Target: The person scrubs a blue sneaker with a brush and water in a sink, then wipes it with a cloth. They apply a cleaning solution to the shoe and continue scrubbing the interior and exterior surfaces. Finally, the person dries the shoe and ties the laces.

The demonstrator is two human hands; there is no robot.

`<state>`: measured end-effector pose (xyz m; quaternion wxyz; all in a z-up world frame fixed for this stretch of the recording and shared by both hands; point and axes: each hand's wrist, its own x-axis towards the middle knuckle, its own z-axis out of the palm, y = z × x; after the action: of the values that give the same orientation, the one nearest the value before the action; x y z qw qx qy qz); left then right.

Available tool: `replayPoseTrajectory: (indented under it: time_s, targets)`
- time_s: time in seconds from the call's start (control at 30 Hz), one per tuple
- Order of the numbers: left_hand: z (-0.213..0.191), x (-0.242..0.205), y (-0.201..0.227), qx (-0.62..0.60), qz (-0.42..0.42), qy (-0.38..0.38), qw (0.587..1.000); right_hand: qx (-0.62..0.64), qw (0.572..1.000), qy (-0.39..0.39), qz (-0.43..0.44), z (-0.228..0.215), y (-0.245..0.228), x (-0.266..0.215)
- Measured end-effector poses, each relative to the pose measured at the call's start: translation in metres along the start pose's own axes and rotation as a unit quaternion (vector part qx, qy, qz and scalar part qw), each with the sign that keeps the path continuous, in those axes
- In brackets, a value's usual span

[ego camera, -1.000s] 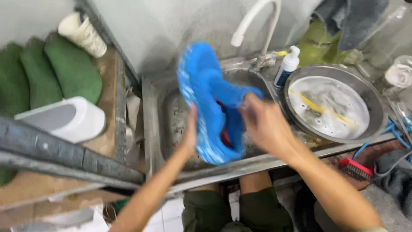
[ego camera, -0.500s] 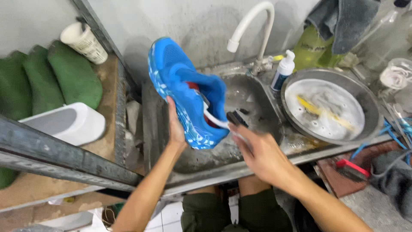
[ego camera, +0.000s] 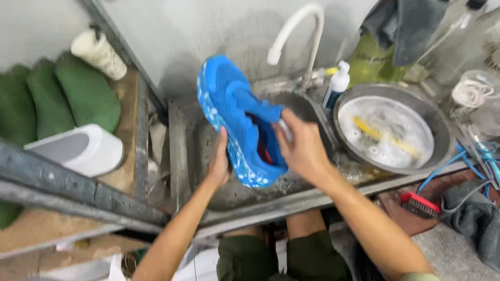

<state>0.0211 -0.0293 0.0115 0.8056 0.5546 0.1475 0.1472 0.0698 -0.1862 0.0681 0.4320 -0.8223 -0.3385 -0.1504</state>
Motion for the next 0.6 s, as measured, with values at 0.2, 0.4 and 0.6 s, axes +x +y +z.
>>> replayPoseTrajectory:
  time_s: [0.2,0.4,0.6]
  targets:
    - [-0.029,0.011,0.006,0.444,0.518,-0.032,0.73,0.022,0.999,0.03,-0.019,0.03,0.033,-0.032]
    - [-0.009,0.035,0.025,0.509,0.519,-0.097,0.679,-0.003,0.999,0.031,-0.015,0.048,0.036,-0.053]
    - [-0.045,0.102,0.024,0.387,0.416,-0.041,0.822,0.07,0.995,-0.014,0.067,0.046,0.046,-0.08]
